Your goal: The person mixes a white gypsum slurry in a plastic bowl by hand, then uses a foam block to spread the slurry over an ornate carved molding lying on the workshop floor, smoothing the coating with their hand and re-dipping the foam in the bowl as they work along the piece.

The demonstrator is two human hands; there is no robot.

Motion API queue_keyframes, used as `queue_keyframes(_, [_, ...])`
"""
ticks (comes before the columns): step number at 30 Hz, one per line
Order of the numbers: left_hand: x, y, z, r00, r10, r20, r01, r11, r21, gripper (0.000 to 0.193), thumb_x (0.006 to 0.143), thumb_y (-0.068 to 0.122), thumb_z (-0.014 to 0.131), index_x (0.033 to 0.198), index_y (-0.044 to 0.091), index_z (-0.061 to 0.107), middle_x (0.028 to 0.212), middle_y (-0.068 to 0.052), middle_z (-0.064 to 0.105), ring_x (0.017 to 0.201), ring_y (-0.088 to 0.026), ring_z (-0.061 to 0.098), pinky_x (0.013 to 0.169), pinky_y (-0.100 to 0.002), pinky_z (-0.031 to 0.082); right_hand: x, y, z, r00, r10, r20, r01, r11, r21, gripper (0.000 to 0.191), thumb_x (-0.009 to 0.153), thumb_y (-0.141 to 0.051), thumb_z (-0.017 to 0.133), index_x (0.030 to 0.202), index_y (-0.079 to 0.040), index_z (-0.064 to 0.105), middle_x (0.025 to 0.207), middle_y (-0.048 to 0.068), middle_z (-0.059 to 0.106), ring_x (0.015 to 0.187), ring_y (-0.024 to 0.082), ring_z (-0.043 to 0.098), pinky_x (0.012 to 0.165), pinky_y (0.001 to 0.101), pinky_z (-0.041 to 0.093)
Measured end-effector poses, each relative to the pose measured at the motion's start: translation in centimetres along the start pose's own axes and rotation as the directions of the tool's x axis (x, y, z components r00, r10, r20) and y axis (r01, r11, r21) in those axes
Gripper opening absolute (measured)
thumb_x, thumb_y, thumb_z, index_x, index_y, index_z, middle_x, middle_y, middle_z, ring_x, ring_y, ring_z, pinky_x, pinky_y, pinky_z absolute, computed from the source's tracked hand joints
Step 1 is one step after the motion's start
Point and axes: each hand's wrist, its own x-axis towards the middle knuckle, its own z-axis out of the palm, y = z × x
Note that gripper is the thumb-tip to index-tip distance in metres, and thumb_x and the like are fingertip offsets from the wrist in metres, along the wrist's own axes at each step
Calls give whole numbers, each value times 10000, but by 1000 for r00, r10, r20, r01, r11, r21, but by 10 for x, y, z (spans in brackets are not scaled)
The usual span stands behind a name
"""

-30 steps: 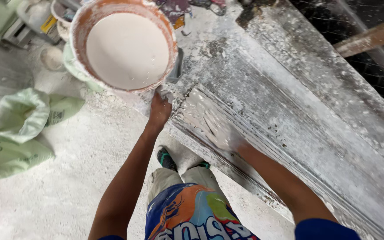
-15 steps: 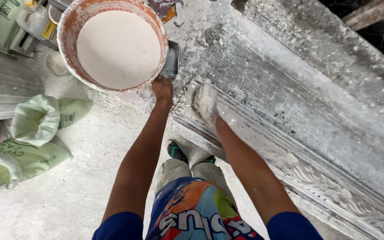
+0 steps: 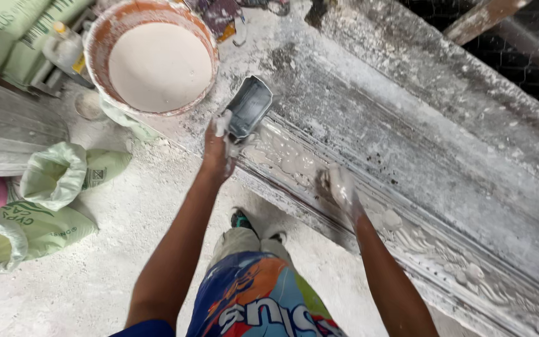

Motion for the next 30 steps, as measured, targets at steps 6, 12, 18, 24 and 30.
queue_keyframes(6, [37, 112, -40, 963, 183, 197, -212, 967, 141, 643, 995, 272, 753, 1480, -36, 465, 1224, -106, 612, 1029, -161, 633, 783, -303, 589, -14, 41, -33, 999, -40, -36, 48, 966, 253, 289, 1108, -194, 479, 1001, -22, 685, 831, 70, 661, 635, 108, 539, 572, 229, 481])
queue_keyframes(12, [94, 176, -77, 880, 366, 303, -294, -81, 952, 590, 938, 252, 777, 1440, 16, 574, 1168, -189, 683, 1044, -286, 682, 919, -394, 566, -31, 48, -27, 979, 131, -153, -52, 899, 436, 218, 1060, -182, 470, 1074, -21, 615, 894, 86, 710, 728, 157, 648, 661, 300, 593])
queue_keyframes(18, [110, 155, -83, 873, 17, 487, -362, -648, 670, 495, 795, 252, 836, 1215, 57, 661, 1268, -273, 584, 1175, -457, 568, 948, -502, 514, -34, 42, 10, 964, 29, -265, 98, 886, 454, 201, 1083, -169, 516, 1046, 5, 611, 874, 80, 658, 739, 154, 636, 647, 304, 540])
queue_keyframes(24, [121, 124, -75, 894, -156, 421, -423, -608, 672, 309, 992, 183, 632, 1297, 131, 653, 1305, -219, 588, 1174, -407, 591, 904, -492, 557, -55, 39, 34, 934, 52, -353, 105, 905, 411, 211, 1075, -209, 561, 1074, -3, 607, 858, 39, 613, 735, 121, 586, 650, 271, 510])
queue_keyframes(30, [138, 113, -62, 950, -283, 128, -276, -582, 765, 338, 1009, 223, 556, 1251, 6, 646, 1279, -272, 640, 1174, -409, 633, 973, -474, 547, -67, 39, 37, 916, 64, -396, 135, 881, 454, 215, 1052, -233, 568, 1106, -28, 605, 871, 38, 620, 745, 124, 597, 644, 278, 517])
